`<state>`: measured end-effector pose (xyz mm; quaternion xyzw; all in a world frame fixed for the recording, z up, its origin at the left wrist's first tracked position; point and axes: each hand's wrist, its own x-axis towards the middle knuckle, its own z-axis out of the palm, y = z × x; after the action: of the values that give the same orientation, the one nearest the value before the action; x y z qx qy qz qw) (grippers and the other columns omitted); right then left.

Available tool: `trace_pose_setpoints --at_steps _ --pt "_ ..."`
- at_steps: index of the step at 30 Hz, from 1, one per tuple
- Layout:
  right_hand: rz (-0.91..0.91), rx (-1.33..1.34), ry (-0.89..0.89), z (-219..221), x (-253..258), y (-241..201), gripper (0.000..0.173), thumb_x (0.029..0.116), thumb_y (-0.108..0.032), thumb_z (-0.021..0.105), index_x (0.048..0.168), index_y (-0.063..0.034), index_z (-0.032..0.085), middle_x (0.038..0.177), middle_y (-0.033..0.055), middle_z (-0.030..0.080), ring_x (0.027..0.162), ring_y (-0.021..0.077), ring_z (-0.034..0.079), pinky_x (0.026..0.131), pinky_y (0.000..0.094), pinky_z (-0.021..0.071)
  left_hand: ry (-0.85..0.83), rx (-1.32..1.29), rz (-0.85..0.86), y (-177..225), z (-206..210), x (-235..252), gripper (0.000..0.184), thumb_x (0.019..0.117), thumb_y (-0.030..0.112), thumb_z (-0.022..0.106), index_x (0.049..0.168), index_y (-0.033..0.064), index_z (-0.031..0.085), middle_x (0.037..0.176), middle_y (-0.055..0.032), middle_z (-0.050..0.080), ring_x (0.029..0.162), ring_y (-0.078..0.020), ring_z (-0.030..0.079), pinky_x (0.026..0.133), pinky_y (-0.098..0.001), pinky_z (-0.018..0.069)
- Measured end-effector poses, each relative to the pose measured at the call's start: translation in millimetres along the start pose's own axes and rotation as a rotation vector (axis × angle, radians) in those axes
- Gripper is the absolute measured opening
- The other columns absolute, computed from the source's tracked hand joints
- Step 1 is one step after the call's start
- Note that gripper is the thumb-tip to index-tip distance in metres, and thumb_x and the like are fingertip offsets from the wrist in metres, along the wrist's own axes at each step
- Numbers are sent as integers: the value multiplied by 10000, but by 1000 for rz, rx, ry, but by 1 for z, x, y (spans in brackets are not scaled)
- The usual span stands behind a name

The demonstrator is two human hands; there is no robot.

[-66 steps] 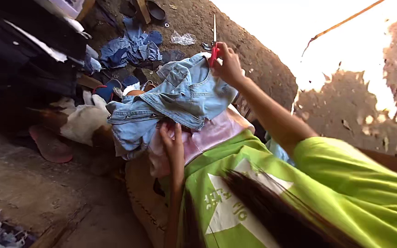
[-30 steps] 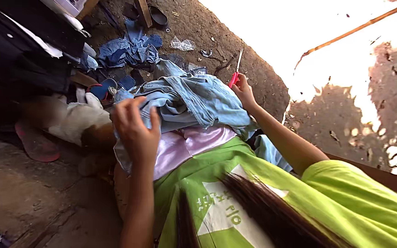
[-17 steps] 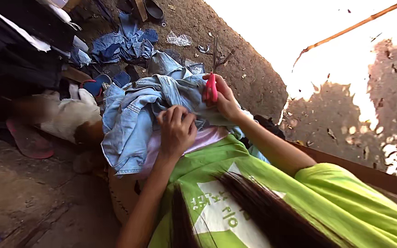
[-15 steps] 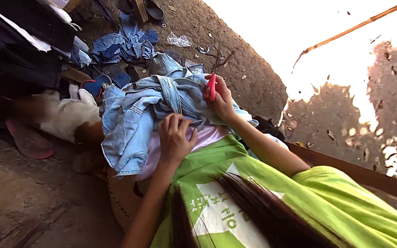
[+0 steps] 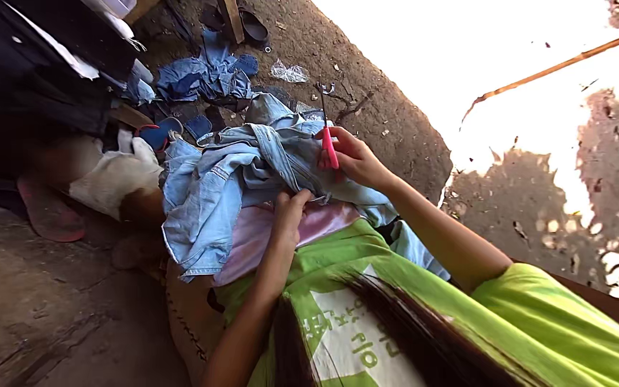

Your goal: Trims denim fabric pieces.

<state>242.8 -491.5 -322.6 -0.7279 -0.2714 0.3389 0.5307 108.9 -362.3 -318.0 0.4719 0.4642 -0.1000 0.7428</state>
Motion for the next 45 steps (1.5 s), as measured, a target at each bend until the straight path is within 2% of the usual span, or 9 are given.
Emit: trace_pose_setpoints --at_steps 4,6,9,13,22,29,38,42,45 --pt "134 181 -289 -23 -29 -22 399 1023 -331 438 1313 -68 512 769 -38 669 541 1 568 457 170 455 -113 -11 93 7 -5 -18 169 965 -23 597 1131 5 600 916 -40 660 796 -83 647 743 -261 565" --pt "199 273 -411 -36 -53 -15 600 962 -654 490 1274 -151 583 758 -78 648 578 -14 558 498 153 447 -138 -38 96 5 -9 -17 243 959 -23 594 1199 14 575 950 -54 667 797 -105 662 724 -286 581" --pt "314 366 -623 -52 -87 -5 741 882 -801 483 1221 -157 624 796 -96 653 596 -45 503 499 125 361 -130 -49 97 5 -8 -17 273 977 -6 581 1248 22 556 960 -67 669 762 -117 669 647 -286 586" --pt "450 411 -774 -57 -113 -3 695 927 -775 428 1167 -146 604 741 -129 602 534 -96 447 458 81 299 -117 -52 135 3 -4 -20 285 987 -9 559 1266 43 531 975 -50 661 758 -90 662 629 -260 575" --pt "448 496 -584 -25 -107 18 693 861 -814 507 1130 -185 611 736 -160 610 571 -100 475 488 81 322 -146 -105 172 -3 -7 -21 353 946 -47 552 1279 66 511 1004 -34 671 784 -73 672 659 -240 579" --pt "340 605 -501 -2 -105 27 594 920 -733 518 1095 -178 639 735 -166 600 590 -96 495 515 80 357 -157 -144 162 -3 -9 -24 365 929 -60 536 1265 80 507 987 -9 668 775 -56 668 657 -229 577" --pt "265 641 -390 12 -117 29 342 995 -515 568 1072 -195 661 712 -200 568 600 -101 508 548 90 412 -157 -134 101 -3 -11 -21 352 939 -17 514 1266 113 506 989 5 647 780 -47 647 655 -216 557" --pt "294 473 -342 15 -114 20 163 998 -252 522 1055 -148 634 740 -188 574 633 -89 518 585 112 431 -151 -60 -6 1 -10 -21 124 1027 79 548 1146 102 571 884 -2 657 666 -55 624 573 -200 535" --pt "302 408 -316 17 -116 19 190 984 -221 521 1098 -117 633 775 -189 596 651 -103 518 602 109 433 -177 31 -52 3 -13 -19 61 1020 52 576 1074 68 601 826 -18 650 618 -48 599 532 -176 507"
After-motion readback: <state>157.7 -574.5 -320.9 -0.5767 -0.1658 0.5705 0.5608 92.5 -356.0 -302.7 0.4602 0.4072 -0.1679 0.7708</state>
